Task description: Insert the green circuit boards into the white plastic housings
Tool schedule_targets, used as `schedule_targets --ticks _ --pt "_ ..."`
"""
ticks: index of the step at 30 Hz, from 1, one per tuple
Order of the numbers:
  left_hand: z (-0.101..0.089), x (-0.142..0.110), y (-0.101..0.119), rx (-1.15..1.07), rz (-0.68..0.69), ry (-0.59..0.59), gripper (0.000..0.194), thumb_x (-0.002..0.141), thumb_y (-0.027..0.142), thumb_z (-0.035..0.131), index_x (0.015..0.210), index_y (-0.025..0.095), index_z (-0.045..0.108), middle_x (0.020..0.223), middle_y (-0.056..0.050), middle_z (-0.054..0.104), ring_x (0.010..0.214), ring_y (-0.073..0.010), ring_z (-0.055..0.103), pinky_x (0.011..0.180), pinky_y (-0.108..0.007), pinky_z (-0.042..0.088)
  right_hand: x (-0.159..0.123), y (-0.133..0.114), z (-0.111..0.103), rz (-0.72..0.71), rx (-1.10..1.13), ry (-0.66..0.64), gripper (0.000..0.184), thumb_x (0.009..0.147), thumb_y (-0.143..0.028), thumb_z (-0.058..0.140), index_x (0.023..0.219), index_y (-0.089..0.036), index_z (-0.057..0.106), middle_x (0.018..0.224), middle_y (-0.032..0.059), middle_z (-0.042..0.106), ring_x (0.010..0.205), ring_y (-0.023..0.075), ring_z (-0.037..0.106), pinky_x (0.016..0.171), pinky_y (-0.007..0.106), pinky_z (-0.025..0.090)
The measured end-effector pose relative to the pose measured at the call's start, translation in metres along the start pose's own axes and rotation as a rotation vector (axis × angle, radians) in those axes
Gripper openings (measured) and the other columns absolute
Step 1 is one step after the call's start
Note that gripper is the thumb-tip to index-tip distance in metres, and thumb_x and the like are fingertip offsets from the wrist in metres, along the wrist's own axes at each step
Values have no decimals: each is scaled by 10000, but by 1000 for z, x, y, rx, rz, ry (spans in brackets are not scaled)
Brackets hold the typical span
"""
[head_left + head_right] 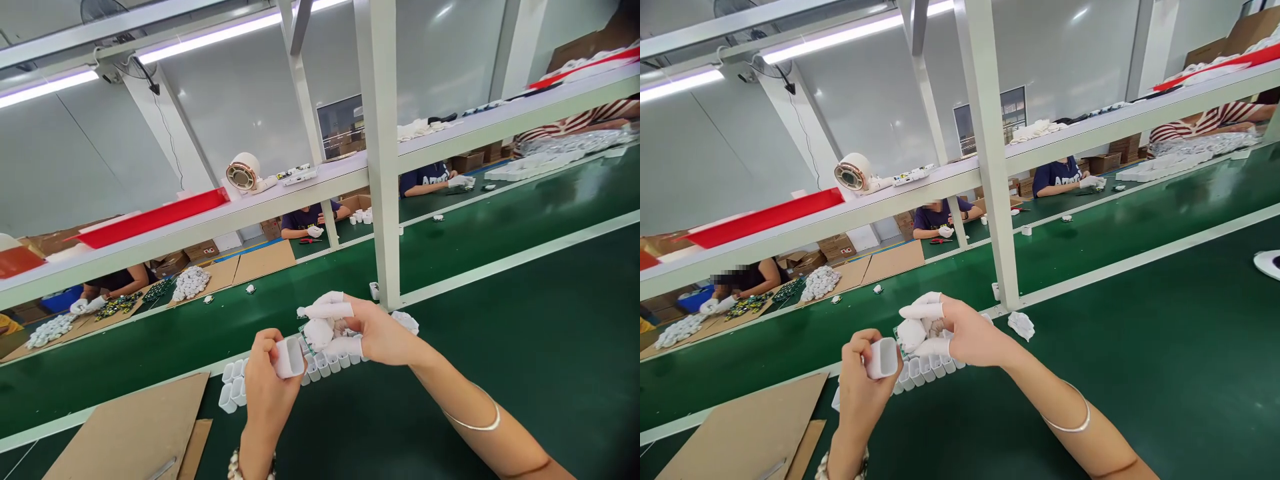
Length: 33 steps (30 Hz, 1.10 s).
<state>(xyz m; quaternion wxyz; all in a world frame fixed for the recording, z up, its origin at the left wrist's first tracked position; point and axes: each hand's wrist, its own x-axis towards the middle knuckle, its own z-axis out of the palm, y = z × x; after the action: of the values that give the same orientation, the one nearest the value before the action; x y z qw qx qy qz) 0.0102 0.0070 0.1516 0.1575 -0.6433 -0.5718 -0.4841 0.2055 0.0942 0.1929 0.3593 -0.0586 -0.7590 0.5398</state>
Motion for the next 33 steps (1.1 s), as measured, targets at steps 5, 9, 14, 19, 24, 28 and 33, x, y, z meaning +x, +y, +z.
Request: schedule_targets --ticks 5,9,14,19,24,28,33 --pt "-4 0 2 -50 62 55 361 755 144 625 1060 187 436 976 -58 511 844 -165 552 689 -252 482 -13 -8 12 -154 -359 120 500 806 -162 704 1270 -294 572 1132 45 572 749 101 574 638 225 525" --pt "-9 2 9 -6 178 100 285 754 81 607 997 167 484 939 -56 503 830 -159 529 675 -241 470 -14 -7 21 -363 -482 87 422 812 -163 711 1201 -243 568 1103 63 614 837 133 603 708 245 540" --pt "-12 2 17 6 247 137 268 772 68 607 998 148 488 944 -63 500 827 -153 524 666 -236 465 -14 -5 29 -544 -598 97 378 848 -133 670 1200 -204 553 1118 102 615 1000 173 612 853 299 535" --pt "-12 2 17 35 247 144 278 771 55 613 1001 144 484 944 -66 494 836 -156 519 670 -238 464 -15 -5 30 -551 -662 105 318 879 -156 640 1187 -193 571 1081 96 621 949 162 615 806 286 538" --pt "-11 1 17 58 226 137 289 772 55 612 1013 148 481 948 -73 496 849 -168 518 678 -253 470 -19 -8 30 -497 -759 89 230 893 -171 624 1123 -181 618 1107 98 623 953 168 604 811 295 528" --pt "-10 0 18 65 220 139 292 774 54 607 1016 155 481 950 -73 498 851 -170 523 680 -256 474 -23 -8 31 -492 -819 102 250 907 -190 609 1156 -184 612 1158 114 618 951 183 611 808 323 534" --pt "-9 -1 19 65 212 149 274 786 65 592 1009 173 474 947 -68 494 838 -173 531 675 -268 480 -25 -7 30 -489 -843 100 259 914 -204 602 1173 -197 601 1169 109 623 966 192 612 808 331 534"
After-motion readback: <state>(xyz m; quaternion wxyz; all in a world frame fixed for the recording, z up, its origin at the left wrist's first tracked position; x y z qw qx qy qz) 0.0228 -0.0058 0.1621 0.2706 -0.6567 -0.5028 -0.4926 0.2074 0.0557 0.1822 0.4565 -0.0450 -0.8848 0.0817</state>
